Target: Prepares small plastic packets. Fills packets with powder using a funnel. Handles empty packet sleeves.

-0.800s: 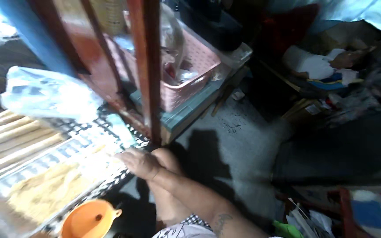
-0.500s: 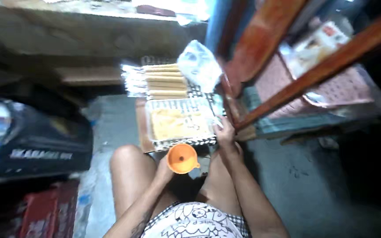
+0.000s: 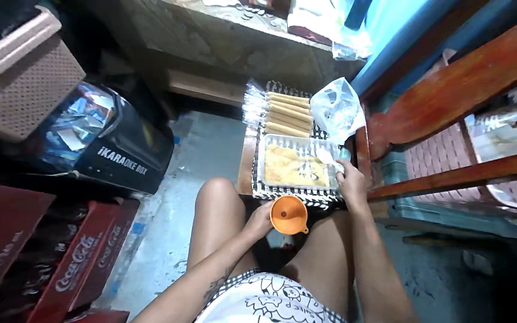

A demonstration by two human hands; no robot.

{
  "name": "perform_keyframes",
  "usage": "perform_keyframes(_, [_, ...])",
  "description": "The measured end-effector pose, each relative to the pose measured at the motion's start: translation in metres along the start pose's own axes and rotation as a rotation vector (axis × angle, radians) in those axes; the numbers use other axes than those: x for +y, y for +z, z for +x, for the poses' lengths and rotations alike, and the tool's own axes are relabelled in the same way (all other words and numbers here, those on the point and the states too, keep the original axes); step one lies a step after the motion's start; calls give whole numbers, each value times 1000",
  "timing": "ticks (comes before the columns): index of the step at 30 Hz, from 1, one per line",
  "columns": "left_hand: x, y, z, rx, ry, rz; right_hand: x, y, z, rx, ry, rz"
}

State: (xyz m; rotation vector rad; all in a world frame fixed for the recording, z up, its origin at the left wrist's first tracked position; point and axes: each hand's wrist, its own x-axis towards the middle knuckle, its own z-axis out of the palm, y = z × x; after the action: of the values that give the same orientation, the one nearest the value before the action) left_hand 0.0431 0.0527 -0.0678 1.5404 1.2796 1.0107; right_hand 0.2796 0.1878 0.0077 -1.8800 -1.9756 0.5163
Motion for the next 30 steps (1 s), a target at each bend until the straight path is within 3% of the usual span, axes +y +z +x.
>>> perform_keyframes(7, [-1,-1,5,-63,-44,-12,-25,-10,9,-21,-52,-308])
perform_keyframes(14, [1,-4,6,-61,-80,6,-48,19,35,-95,-143,-475])
perform_keyframes(23, [-4,-2,7,-63,-39,3,-73,56,51,-246,-249,-365])
perform_keyframes(30, [-1,-4,6,-70,-61,-5,-83,61,66,-326,-388,-285])
